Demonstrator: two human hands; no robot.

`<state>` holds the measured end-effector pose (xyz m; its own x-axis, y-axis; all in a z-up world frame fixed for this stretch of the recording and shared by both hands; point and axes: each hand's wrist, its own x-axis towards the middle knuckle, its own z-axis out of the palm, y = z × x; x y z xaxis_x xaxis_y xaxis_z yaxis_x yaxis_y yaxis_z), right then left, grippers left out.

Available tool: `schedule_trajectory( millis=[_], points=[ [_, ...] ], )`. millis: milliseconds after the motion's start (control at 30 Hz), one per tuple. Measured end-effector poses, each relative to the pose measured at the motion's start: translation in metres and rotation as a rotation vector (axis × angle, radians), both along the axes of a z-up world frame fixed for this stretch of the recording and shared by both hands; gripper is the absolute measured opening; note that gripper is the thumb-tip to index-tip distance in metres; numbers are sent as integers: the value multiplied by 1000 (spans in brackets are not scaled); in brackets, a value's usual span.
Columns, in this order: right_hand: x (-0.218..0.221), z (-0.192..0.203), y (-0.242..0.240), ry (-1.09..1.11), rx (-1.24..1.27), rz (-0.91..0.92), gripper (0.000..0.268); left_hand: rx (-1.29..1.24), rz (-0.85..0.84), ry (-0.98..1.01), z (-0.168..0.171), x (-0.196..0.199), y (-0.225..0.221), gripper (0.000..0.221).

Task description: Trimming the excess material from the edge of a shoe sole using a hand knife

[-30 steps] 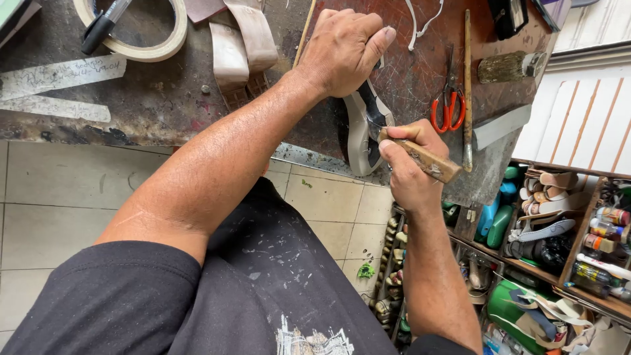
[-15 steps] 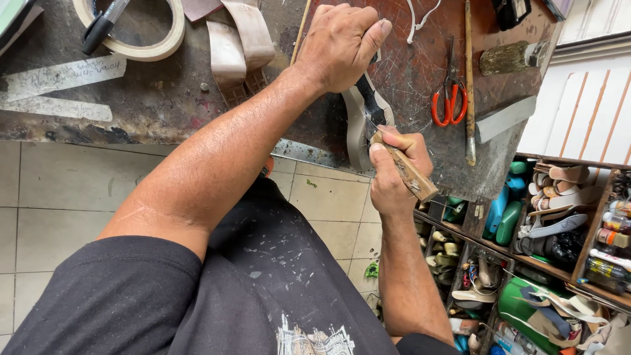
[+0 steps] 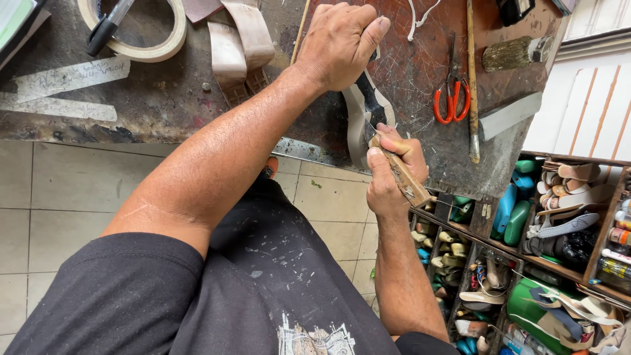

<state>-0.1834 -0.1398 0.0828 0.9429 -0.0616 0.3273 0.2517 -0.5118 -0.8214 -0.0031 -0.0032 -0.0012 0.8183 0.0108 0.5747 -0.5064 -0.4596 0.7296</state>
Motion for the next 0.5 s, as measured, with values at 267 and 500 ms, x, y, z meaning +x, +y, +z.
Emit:
schedule_trajectory(
  millis=[267, 500],
  points=[
    [-3, -9, -5, -9, 30, -2, 12, -40, -6, -24, 7, -4, 3, 41],
    [-5, -12, -9, 3, 63, 0, 14, -86, -16, -74, 9, -4, 4, 42]
  ],
)
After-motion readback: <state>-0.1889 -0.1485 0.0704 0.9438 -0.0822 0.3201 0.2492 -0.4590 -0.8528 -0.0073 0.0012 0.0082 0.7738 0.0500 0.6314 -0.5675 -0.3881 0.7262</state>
